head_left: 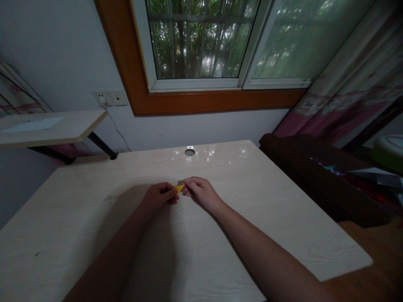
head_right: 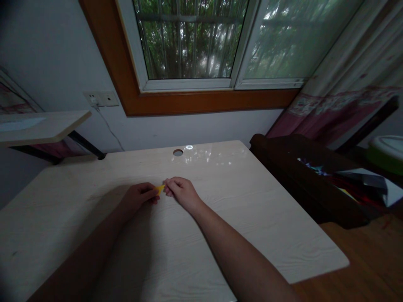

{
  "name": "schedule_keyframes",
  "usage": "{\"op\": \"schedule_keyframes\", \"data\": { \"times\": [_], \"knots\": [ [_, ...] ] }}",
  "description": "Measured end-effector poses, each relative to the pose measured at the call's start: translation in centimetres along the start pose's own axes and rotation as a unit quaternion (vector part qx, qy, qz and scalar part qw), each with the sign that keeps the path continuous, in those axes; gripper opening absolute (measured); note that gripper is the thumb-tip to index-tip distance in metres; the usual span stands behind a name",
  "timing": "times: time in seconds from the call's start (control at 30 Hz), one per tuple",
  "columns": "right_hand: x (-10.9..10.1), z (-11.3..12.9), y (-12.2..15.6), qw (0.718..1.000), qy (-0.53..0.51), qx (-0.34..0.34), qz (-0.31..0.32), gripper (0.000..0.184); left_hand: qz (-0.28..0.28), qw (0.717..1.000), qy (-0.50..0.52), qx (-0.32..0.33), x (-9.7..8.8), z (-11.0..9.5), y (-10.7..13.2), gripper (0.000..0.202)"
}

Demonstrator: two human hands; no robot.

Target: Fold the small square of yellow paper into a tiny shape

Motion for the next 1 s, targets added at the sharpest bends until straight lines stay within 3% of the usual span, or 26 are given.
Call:
{"op": "schedule_keyframes", "data": {
  "times": [0.2,0.43,0.6,0.77,1.0],
  "knots": [
    [0.0,-0.1,0.2,0.996,0.081,0.009,0.022,0.015,-0.005,1.000,0.009,0.014,0.1,-0.1,-0.1,0.025],
    [0.0,-0.4,0.2,0.998,0.067,0.013,0.020,0.014,-0.057,0.996,0.051,0.053,0.0,-0.2,-0.1,0.024],
    [0.2,-0.1,0.2,0.994,0.106,-0.003,0.015,0.016,-0.048,0.995,0.029,0.083,0.1,-0.1,-0.3,0.035],
    [0.4,-0.1,0.3,0.980,0.197,-0.022,0.016,0.016,-0.054,0.995,-0.016,0.081,0.0,0.8,-0.6,0.036],
    [0.2,-0.3,0.3,0.975,0.222,-0.030,0.010,0.014,-0.053,0.996,0.001,0.068,0.0,0.5,-0.5,0.034]
  ]
}}
Point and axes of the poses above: each hand's wrist, its own y-axis away from the middle knuckle, its own x-axis out of the palm, z = x × y, the point moved 2 cm from there along -y, towards the middle knuckle, and after that the axes turned 10 degrees about z, right-handed, at the moved point
